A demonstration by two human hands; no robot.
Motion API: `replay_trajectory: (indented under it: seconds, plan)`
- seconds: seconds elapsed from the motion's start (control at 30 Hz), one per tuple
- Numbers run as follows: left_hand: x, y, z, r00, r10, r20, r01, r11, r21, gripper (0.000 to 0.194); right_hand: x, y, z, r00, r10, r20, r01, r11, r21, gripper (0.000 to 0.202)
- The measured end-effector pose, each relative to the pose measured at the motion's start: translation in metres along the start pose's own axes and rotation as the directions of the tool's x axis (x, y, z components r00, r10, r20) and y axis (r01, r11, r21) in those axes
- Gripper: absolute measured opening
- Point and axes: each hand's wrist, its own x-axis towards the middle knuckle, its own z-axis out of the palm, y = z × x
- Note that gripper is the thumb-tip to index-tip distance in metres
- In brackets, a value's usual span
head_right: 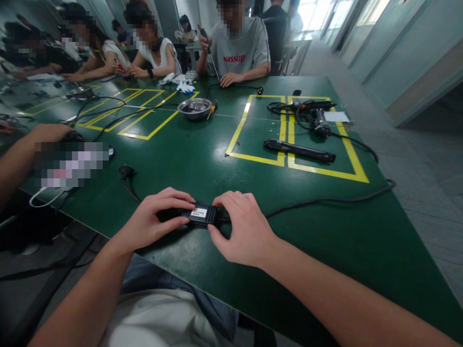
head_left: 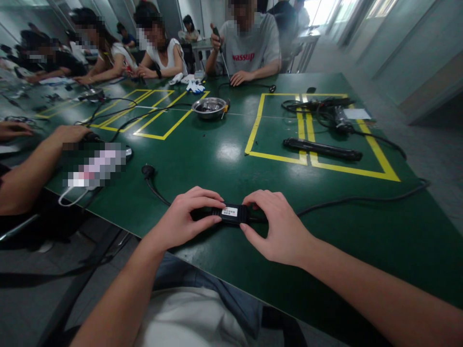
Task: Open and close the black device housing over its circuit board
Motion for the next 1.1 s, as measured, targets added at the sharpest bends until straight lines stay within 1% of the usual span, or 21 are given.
replay_trajectory:
  seconds: [0.1,0.3,0.5,0.57,0.6,0.67,0.73,0.77,0.83,0.9,0.97,1.03,1.1]
  plan:
    - [0.0,-0.001,0.0,1.0,0.005,0.019,-0.006,1.0,0.006,0.017,0.0,0.0,0.0,1.0,0.0,0.007,0.0,1.0,0.002,0.023]
    - [-0.001,-0.004,0.001,0.997,0.022,0.073,-0.021,1.0,-0.004,0.022,0.001,-0.001,0.0,0.998,0.012,0.059,-0.011,1.0,-0.013,0.02]
    - [-0.001,-0.001,0.001,0.997,0.015,0.077,-0.015,1.0,-0.003,0.025,0.001,-0.002,-0.001,0.998,0.005,0.064,-0.003,1.0,-0.027,0.021]
    - [-0.002,-0.001,0.002,0.999,-0.009,0.044,0.008,1.0,0.007,0.027,0.0,-0.002,0.0,0.998,0.017,0.057,-0.015,0.999,-0.035,0.024]
    - [-0.002,-0.002,0.003,1.0,-0.026,0.005,0.025,1.0,0.013,0.028,-0.001,-0.001,0.0,0.999,0.03,0.044,-0.028,0.999,-0.037,0.028]
    - [-0.001,-0.004,0.005,0.992,-0.073,-0.104,0.077,0.997,0.033,0.023,-0.001,0.0,0.002,0.999,0.052,0.01,-0.052,0.998,-0.037,0.035]
    - [0.0,-0.008,0.007,0.973,-0.119,-0.198,0.134,0.989,0.066,0.015,-0.002,0.001,0.003,0.999,0.047,-0.002,-0.047,0.998,-0.049,0.033]
    - [0.001,-0.01,0.008,0.967,-0.134,-0.215,0.155,0.984,0.087,0.011,-0.002,0.001,0.004,0.999,0.031,0.005,-0.031,0.998,-0.063,0.028]
    - [0.002,-0.012,0.01,0.973,-0.133,-0.191,0.161,0.976,0.144,0.006,-0.001,0.002,0.005,1.0,-0.002,0.026,0.005,0.996,-0.092,0.017]
    - [0.002,-0.01,0.009,0.984,-0.086,-0.158,0.118,0.972,0.205,0.01,-0.001,0.003,0.005,0.999,-0.026,0.035,0.03,0.994,-0.105,0.01]
    - [0.001,-0.006,0.007,0.992,-0.027,-0.121,0.056,0.968,0.246,0.014,-0.001,0.003,0.005,0.999,-0.036,0.035,0.04,0.994,-0.107,0.008]
    - [0.0,-0.002,0.005,0.999,0.007,-0.048,0.005,0.966,0.259,0.011,-0.001,0.004,0.005,0.999,-0.033,0.041,0.037,0.994,-0.105,0.007]
    - [-0.001,0.001,0.005,1.0,0.011,0.03,-0.019,0.963,0.267,0.008,-0.002,0.004,0.005,0.999,-0.009,0.05,0.014,0.994,-0.104,0.006]
